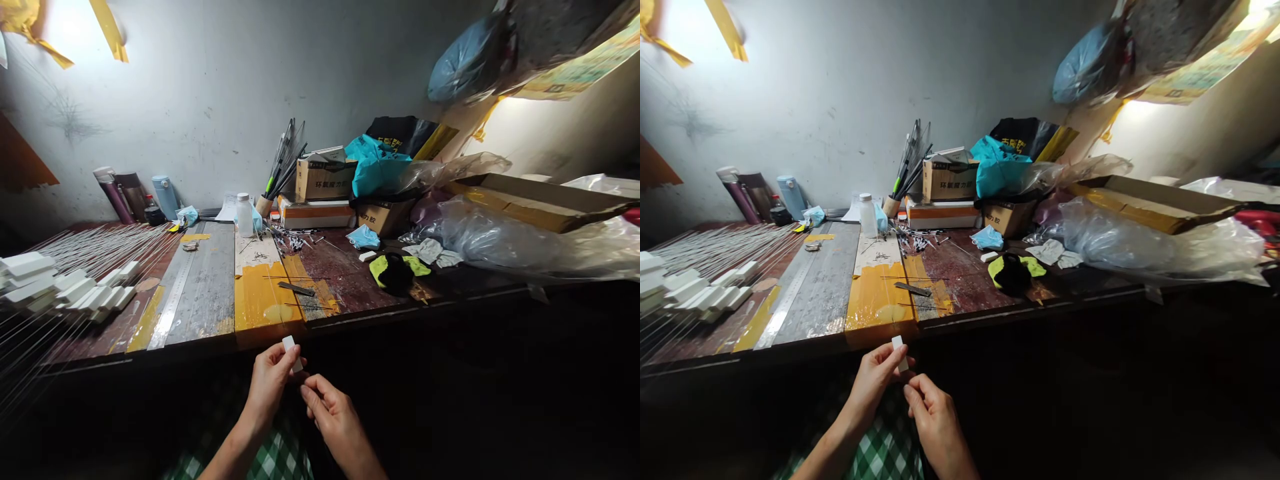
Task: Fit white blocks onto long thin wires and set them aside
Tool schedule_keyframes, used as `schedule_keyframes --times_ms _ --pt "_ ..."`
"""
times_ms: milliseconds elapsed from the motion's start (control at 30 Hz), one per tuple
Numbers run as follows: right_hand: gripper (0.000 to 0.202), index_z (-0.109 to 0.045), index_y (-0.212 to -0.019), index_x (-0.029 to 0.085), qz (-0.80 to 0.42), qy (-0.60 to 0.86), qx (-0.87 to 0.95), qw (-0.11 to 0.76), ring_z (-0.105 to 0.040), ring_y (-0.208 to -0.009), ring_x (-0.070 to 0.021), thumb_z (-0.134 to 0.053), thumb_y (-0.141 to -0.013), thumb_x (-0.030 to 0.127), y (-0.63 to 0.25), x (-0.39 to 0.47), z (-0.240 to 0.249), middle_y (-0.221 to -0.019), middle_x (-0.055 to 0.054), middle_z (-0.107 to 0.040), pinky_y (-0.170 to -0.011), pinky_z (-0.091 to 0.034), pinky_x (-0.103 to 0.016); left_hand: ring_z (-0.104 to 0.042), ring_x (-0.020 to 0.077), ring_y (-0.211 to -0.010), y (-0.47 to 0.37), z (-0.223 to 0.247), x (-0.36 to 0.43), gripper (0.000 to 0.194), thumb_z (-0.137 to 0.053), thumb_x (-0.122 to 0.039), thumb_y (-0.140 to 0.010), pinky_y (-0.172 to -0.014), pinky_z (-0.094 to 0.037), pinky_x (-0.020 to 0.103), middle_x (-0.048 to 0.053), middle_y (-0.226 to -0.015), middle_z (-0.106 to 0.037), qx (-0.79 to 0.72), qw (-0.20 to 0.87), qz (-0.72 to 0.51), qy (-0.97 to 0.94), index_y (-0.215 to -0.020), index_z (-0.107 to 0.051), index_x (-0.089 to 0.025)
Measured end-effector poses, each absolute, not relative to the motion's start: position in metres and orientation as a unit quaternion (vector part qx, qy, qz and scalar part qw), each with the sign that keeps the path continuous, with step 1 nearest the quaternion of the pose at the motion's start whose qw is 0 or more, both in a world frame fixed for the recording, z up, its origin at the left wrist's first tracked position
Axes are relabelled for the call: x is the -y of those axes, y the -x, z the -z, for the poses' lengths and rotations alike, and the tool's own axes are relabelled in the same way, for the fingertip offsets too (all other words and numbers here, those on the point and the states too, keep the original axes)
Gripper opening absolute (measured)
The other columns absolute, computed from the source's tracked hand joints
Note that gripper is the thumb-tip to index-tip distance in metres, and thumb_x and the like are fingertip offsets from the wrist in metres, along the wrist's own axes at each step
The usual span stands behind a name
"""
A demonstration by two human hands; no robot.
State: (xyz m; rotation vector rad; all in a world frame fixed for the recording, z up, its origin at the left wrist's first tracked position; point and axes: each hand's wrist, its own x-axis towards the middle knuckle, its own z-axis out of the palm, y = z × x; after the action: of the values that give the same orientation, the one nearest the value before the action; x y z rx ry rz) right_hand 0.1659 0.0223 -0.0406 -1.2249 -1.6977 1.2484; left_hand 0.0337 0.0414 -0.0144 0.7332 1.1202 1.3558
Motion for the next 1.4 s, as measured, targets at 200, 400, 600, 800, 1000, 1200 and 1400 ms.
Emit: schedule_keyframes --times_ms 200,400,600,800,1000,1200,1400 --pt "0.041 -0.05 -0.067 0.019 -0.537 0.441 0.636 0.336 -0.033 -0.044 -0.0081 -0.043 -0.09 0.053 -0.164 -0.022 0.044 -0.049 0.007 -0.039 -0.043 -0.026 -0.02 -0.06 0.0139 -0.052 -0.028 0.015 -0.037 0.036 -0.074 -0.045 -0.068 -0.052 -0.047 0.024 0.004 -0.062 -0.065 -0.489 0.581 -0.573 -0.31 -0.069 -0.065 -0.011" --pt "0.028 -0.055 -0.077 0.018 -0.511 0.455 0.65 0.329 -0.039 -0.049 -0.0091 -0.05 -0.087 0.044 -0.156 -0.02 0.043 -0.056 0.006 -0.044 -0.046 -0.028 -0.02 -0.061 0.0132 -0.054 -0.022 0.02 -0.035 0.035 -0.073 -0.045 -0.07 -0.054 -0.046 0.022 0.005 -0.067 -0.068 -0.495 0.574 -0.576 -0.307 -0.073 -0.068 -0.01" --pt "0.03 -0.058 -0.073 0.017 -0.488 0.447 0.684 0.307 -0.038 -0.048 -0.0095 -0.044 -0.091 0.037 -0.144 -0.019 0.034 -0.051 0.006 -0.044 -0.049 -0.029 -0.021 -0.06 0.0125 -0.053 -0.006 0.018 -0.027 0.035 -0.076 -0.044 -0.066 -0.052 -0.044 0.021 0.005 -0.065 -0.069 -0.515 0.562 -0.58 -0.286 -0.074 -0.069 -0.011" --pt "0.028 -0.055 -0.07 0.017 -0.521 0.417 0.672 0.32 -0.04 -0.051 -0.0092 -0.046 -0.091 0.033 -0.126 -0.017 0.031 -0.053 0.005 -0.045 -0.051 -0.032 -0.02 -0.058 0.0125 -0.055 0.011 0.015 -0.02 0.032 -0.072 -0.043 -0.071 -0.053 -0.043 0.021 0.006 -0.069 -0.069 -0.531 0.536 -0.581 -0.306 -0.075 -0.069 -0.011" --pt "0.02 -0.053 -0.073 0.018 -0.501 0.444 0.662 0.339 -0.037 -0.048 -0.0081 -0.052 -0.087 0.033 -0.128 -0.017 0.037 -0.057 0.006 -0.044 -0.045 -0.026 -0.02 -0.062 0.0145 -0.055 0.004 0.012 -0.024 0.034 -0.075 -0.045 -0.067 -0.055 -0.045 0.023 0.005 -0.067 -0.069 -0.525 0.548 -0.581 -0.293 -0.072 -0.069 -0.012" --pt "0.037 -0.052 -0.067 0.019 -0.513 0.434 0.675 0.306 -0.037 -0.046 -0.0089 -0.043 -0.092 0.044 -0.148 -0.016 0.037 -0.048 0.006 -0.045 -0.049 -0.03 -0.021 -0.064 0.0149 -0.053 -0.007 0.012 -0.023 0.036 -0.075 -0.046 -0.067 -0.054 -0.047 0.023 0.006 -0.067 -0.069 -0.527 0.564 -0.568 -0.286 -0.073 -0.068 -0.012" --pt "0.028 -0.056 -0.078 0.018 -0.543 0.433 0.652 0.304 -0.04 -0.047 -0.0092 -0.049 -0.089 0.044 -0.149 -0.016 0.039 -0.051 0.006 -0.046 -0.047 -0.03 -0.02 -0.063 0.013 -0.054 -0.009 0.016 -0.025 0.035 -0.073 -0.046 -0.069 -0.051 -0.044 0.02 0.005 -0.068 -0.07 -0.524 0.562 -0.568 -0.294 -0.074 -0.068 -0.012"
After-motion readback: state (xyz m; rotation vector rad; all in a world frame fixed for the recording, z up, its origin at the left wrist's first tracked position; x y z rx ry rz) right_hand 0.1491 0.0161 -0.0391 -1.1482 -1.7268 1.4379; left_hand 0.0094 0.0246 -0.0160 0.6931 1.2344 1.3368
